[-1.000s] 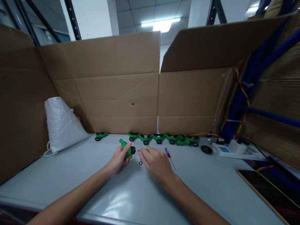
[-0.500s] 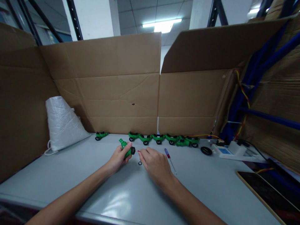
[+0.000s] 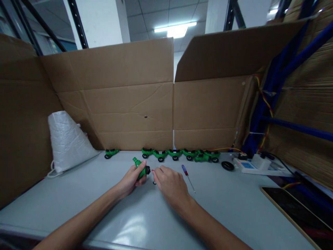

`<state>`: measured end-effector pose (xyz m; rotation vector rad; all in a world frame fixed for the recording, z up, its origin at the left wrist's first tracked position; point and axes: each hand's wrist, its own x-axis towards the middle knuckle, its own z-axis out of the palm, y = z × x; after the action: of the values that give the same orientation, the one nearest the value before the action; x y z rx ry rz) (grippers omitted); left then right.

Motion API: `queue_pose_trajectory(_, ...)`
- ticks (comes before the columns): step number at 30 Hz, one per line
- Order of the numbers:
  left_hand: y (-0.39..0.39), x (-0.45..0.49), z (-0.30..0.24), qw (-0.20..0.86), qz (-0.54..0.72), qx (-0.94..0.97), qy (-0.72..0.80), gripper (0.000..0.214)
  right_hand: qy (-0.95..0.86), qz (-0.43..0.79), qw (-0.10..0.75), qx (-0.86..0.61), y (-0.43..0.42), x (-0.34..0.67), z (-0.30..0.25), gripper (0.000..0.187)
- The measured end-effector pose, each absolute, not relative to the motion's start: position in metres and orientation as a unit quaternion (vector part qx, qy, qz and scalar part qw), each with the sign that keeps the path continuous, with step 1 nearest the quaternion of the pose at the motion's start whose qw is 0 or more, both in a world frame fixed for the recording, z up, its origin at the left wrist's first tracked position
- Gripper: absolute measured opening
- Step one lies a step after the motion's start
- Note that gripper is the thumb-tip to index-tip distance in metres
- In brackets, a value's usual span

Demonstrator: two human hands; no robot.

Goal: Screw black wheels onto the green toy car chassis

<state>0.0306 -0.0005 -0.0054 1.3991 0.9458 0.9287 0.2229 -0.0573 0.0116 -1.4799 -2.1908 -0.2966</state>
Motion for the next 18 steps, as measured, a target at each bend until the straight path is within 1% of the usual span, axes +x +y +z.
queue_pose_trajectory(4,-0.002,0.032,-0.005,0.552,0.387,0.617,0.406,0.060,-0.791,-0.120,0.204,-0.564,-0.060,0.218,0.008,0.024)
queue_pose_trajectory(7,-0.003,0.032,-0.005,0.549,0.382,0.619,0.413,0.060,-0.800,-0.105,0.201,-0.556,-0.056,0.218,0.003,0.024)
queue_pose_trajectory(12,-0.003,0.030,-0.002,0.590,0.362,0.597,0.406,0.063,-0.838,-0.076,0.239,-0.485,-0.044,0.230,0.000,0.031)
queue_pose_trajectory(18,-0.004,0.023,0.001,0.646,0.313,0.578,0.388,0.060,-0.868,-0.054,0.288,-0.401,-0.035,0.243,-0.003,0.032)
